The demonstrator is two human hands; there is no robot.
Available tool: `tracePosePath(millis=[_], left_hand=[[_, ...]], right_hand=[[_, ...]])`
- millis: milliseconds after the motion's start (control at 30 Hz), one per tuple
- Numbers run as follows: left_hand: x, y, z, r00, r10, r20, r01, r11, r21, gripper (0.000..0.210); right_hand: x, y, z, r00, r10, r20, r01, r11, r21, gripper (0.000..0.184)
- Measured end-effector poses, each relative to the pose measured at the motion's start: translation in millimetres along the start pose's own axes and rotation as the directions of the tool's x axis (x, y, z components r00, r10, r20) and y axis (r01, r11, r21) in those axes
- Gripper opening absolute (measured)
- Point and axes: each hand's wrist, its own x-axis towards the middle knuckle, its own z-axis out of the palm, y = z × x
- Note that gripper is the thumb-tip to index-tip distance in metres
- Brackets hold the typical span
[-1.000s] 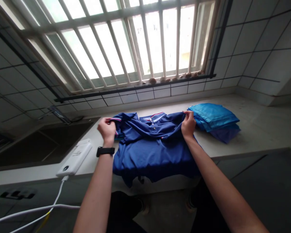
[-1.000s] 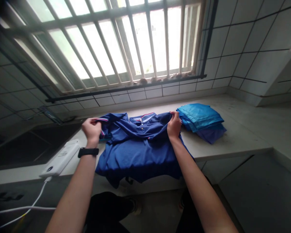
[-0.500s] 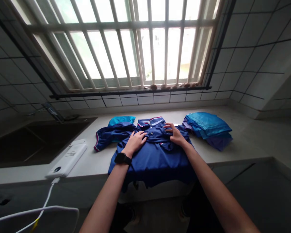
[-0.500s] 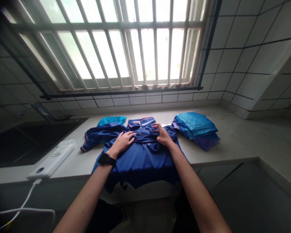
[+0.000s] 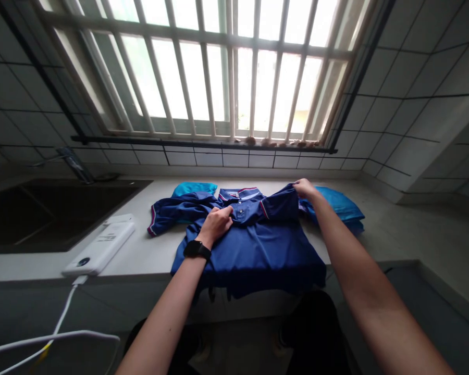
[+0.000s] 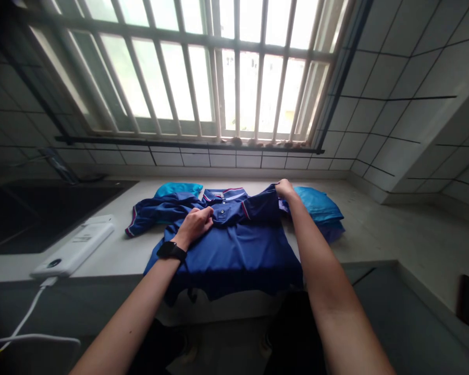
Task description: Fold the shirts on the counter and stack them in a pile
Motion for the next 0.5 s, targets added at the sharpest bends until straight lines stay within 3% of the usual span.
tracePosePath(millis=[67,100,200,267,300,333,367,400,433,500], left_hand=[[0,0,4.9,0.999,0.035,0.033,-0.032,0.997,-0.073,0.037],[0,-1,7.1,0.999,0.036,0.04,-0.033,0.995,-0.093,0.045],[0,-2,11.8,0.998,0.0,0.066,0.006,0.996,-0.09,0.063],[0,-3,12.8,0.997,-0.025,0.068,0.03,0.997,-0.066,0.064],[0,-4,12.5,0.998,-0.024,0.065,0.027,0.998,-0.057,0.06],[1,-4,11.9,0.998,-0.01,0.061,0.013,0.999,-0.052,0.055],[1,-3,10.7,0.998,0.01,0.059,-0.008,0.999,-0.047,0.049],[1,-3,9.4,0.998,0.033,0.061,-0.03,0.999,-0.042,0.043],[2,-2,7.9,0.997,0.051,0.063,-0.049,0.998,-0.035,0.039],[2,-1,5.3,0.994,0.082,0.076,-0.081,0.997,-0.02,0.034]], right_hand=[[0,0,-5,0.986,0.159,-0.058,-0.153,0.983,0.099,0.029],[0,-2,-8,0.976,0.178,-0.129,-0.161,0.978,0.13,0.037],[-10,-14,-14,0.971,0.044,-0.234,-0.04,0.999,0.021,0.054],[-28,-26,-8,0.976,-0.191,-0.102,0.179,0.977,-0.116,0.055],[-39,-32,-2,0.945,-0.325,0.031,0.326,0.933,-0.154,0.051],[-52,-38,6,0.876,-0.443,0.193,0.472,0.869,-0.148,0.046],[-66,-45,16,0.777,-0.523,0.35,0.59,0.8,-0.113,0.04],[-78,-51,27,0.692,-0.556,0.46,0.659,0.746,-0.09,0.036],[-89,-58,38,0.646,-0.556,0.524,0.692,0.716,-0.092,0.035],[-103,-70,61,0.646,-0.522,0.557,0.692,0.709,-0.138,0.042]])
